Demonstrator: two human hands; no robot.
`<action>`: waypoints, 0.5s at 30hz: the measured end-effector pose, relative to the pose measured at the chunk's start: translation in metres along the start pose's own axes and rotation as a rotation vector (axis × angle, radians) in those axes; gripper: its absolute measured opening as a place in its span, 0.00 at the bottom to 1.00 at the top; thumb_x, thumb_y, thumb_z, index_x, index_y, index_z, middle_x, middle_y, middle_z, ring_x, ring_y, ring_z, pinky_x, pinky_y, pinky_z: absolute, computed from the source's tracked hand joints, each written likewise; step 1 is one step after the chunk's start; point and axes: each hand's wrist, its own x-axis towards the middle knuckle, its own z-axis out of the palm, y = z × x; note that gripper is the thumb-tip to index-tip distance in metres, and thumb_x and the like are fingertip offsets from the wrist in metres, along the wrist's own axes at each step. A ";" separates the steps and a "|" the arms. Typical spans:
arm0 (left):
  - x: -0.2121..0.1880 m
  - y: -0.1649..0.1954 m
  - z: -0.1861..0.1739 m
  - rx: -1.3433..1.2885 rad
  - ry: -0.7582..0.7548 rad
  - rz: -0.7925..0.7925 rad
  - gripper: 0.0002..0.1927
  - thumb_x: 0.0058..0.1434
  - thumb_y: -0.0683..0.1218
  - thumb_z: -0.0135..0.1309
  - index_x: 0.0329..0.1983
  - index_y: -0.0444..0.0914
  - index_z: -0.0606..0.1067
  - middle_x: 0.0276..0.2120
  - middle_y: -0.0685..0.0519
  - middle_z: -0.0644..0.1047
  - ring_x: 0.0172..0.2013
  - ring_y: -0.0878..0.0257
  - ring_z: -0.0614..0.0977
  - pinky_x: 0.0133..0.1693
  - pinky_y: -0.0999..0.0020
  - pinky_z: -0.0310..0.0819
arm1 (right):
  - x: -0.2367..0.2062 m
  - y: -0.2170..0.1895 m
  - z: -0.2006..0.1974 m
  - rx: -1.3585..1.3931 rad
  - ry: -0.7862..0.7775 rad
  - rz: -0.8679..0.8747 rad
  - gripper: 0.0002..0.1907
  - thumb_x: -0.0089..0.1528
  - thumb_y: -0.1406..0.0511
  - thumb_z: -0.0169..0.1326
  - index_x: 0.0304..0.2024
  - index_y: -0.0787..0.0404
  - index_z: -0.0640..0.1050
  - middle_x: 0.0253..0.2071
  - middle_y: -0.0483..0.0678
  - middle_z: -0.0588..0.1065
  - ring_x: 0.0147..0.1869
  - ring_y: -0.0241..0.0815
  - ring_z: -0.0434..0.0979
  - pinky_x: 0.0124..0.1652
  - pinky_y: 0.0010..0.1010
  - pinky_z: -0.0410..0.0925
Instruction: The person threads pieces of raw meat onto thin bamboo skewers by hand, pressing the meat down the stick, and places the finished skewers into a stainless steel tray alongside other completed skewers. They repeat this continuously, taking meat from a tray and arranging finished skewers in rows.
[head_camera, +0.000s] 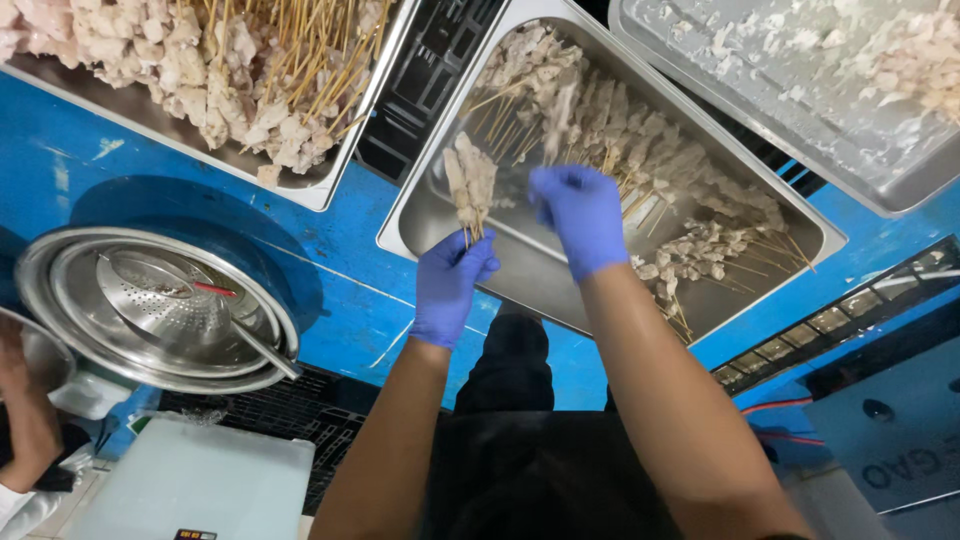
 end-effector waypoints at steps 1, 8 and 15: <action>0.000 -0.001 0.000 0.003 0.003 -0.007 0.13 0.66 0.44 0.56 0.51 0.33 0.80 0.32 0.54 0.78 0.32 0.69 0.80 0.34 0.76 0.74 | 0.018 -0.001 0.006 0.025 0.029 -0.027 0.10 0.62 0.64 0.62 0.38 0.67 0.82 0.28 0.45 0.77 0.26 0.33 0.72 0.28 0.25 0.66; 0.003 -0.008 -0.005 -0.222 -0.114 -0.052 0.13 0.72 0.44 0.48 0.54 0.34 0.79 0.30 0.56 0.76 0.28 0.72 0.75 0.28 0.79 0.65 | -0.018 0.038 0.019 0.049 -0.002 0.123 0.13 0.64 0.60 0.59 0.45 0.62 0.81 0.33 0.44 0.79 0.31 0.34 0.76 0.29 0.26 0.68; 0.006 -0.016 0.002 0.130 -0.106 0.104 0.11 0.72 0.43 0.50 0.52 0.35 0.78 0.31 0.57 0.79 0.30 0.73 0.77 0.28 0.78 0.69 | -0.045 0.061 0.028 0.265 -0.175 0.320 0.13 0.63 0.63 0.60 0.45 0.67 0.83 0.36 0.47 0.81 0.36 0.35 0.79 0.39 0.28 0.76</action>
